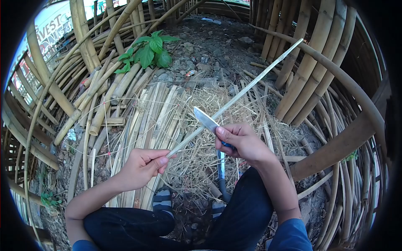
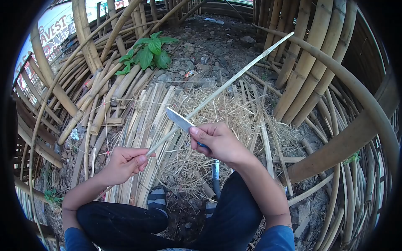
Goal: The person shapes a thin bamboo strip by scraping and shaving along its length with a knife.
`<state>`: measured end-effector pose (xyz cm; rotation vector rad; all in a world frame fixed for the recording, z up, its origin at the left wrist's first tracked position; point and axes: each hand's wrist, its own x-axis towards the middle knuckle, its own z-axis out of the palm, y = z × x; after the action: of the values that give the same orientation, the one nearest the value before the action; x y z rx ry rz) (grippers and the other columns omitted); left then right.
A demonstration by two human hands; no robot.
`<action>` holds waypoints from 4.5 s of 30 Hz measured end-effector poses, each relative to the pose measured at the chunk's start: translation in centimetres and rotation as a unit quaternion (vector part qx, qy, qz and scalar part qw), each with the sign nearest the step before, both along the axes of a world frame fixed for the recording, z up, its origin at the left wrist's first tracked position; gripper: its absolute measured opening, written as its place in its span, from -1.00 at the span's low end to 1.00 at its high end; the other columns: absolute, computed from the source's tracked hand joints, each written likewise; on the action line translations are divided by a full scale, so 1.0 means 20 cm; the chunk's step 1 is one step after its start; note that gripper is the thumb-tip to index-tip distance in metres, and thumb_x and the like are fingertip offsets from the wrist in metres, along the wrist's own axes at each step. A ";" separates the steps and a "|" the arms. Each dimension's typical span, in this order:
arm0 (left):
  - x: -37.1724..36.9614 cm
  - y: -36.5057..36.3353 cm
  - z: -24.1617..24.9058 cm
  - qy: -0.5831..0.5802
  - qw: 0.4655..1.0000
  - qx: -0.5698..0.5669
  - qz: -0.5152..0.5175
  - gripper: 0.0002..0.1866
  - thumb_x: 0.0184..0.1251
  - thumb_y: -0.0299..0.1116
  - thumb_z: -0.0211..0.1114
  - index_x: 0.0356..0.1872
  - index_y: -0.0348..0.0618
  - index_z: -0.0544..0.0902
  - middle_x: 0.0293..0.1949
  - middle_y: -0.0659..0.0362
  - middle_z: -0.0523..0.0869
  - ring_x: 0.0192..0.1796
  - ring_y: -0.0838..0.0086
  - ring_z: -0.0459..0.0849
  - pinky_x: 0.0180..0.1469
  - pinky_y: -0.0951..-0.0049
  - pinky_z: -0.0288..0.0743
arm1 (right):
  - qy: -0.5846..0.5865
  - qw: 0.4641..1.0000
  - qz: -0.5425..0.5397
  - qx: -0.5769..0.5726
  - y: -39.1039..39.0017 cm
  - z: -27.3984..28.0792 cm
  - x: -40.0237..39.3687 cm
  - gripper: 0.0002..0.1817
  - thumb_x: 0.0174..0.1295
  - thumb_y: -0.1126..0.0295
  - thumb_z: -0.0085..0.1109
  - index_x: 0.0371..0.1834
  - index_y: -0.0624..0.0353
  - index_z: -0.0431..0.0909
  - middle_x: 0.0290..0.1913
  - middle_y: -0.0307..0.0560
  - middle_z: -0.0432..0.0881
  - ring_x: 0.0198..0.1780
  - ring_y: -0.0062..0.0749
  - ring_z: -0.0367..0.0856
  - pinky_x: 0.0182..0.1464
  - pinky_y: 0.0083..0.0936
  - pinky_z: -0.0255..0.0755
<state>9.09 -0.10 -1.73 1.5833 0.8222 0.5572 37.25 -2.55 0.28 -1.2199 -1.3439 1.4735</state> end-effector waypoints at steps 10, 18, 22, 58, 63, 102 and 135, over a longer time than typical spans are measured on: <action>0.03 -0.01 0.02 -0.030 0.999 0.002 -0.020 -0.73 0.48 -0.45 0.10 0.06 -0.33 0.63 -0.51 0.30 0.55 -0.44 0.74 0.45 -0.42 0.68 0.35 | -0.078 0.995 0.064 -0.021 -0.05 -0.04 -0.15 -0.59 0.45 0.16 0.02 -0.45 0.24 0.62 -0.67 -0.37 0.39 -0.63 -0.75 0.23 -0.55 -0.69 0.10; 0.00 -0.02 0.02 0.012 0.999 0.038 -0.002 -0.74 0.47 -0.48 0.10 0.06 -0.35 0.63 -0.48 0.28 0.58 -0.45 0.73 0.46 -0.40 0.68 0.38 | -0.006 0.999 0.017 -0.038 -0.03 0.00 -0.06 -0.56 0.46 0.15 -0.01 -0.51 0.22 0.57 -0.73 -0.37 0.33 -0.67 -0.72 0.18 -0.58 -0.67 0.07; 0.03 -0.02 0.01 0.025 0.995 0.088 -0.025 -0.74 0.45 -0.50 0.12 0.06 -0.38 0.62 -0.48 0.24 0.60 -0.45 0.70 0.49 -0.41 0.65 0.41 | -0.049 0.995 0.084 -0.007 -0.05 -0.06 -0.16 -0.54 0.46 0.13 -0.01 -0.52 0.21 0.59 -0.72 -0.37 0.35 -0.67 -0.72 0.20 -0.58 -0.66 0.11; -0.01 -0.03 -0.02 0.026 0.994 0.102 -0.027 -0.75 0.47 -0.50 0.08 0.01 -0.34 0.65 -0.56 0.28 0.54 -0.50 0.71 0.42 -0.45 0.63 0.34 | -0.058 0.995 0.053 -0.058 -0.03 -0.06 -0.12 -0.57 0.44 0.15 0.04 -0.50 0.24 0.61 -0.69 -0.37 0.39 -0.65 -0.73 0.21 -0.56 -0.68 0.09; -0.04 -0.03 -0.02 0.035 0.992 0.120 -0.001 -0.77 0.45 -0.51 0.09 -0.03 -0.35 0.67 -0.59 0.26 0.53 -0.54 0.71 0.40 -0.50 0.63 0.31 | -0.049 0.998 0.006 -0.033 -0.02 -0.03 -0.05 -0.57 0.44 0.14 0.03 -0.49 0.23 0.60 -0.68 -0.35 0.39 -0.65 -0.74 0.22 -0.59 -0.70 0.07; -0.02 -0.04 -0.04 0.050 0.955 0.292 0.010 -0.80 0.38 -0.57 0.09 -0.11 -0.36 0.67 -0.58 0.16 0.60 -0.58 0.63 0.50 -0.51 0.58 0.37 | -0.026 0.997 0.017 -0.068 -0.02 -0.02 -0.04 -0.56 0.42 0.11 0.06 -0.52 0.21 0.62 -0.72 -0.35 0.40 -0.69 -0.72 0.23 -0.61 -0.68 0.08; -0.11 -0.03 -0.11 0.107 0.981 0.163 -0.015 -0.78 0.42 -0.52 0.06 -0.12 -0.37 0.67 -0.62 0.28 0.49 -0.55 0.70 0.40 -0.48 0.61 0.31 | 0.111 0.973 -0.187 0.082 0.05 -0.02 0.21 -0.56 0.47 0.04 -0.11 -0.19 0.27 0.51 -0.68 -0.33 0.31 -0.70 -0.71 0.16 -0.66 -0.71 0.03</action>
<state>6.93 -0.69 -3.94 1.9795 0.8976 0.5255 41.43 -1.65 -0.19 -1.0936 -0.9991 1.1681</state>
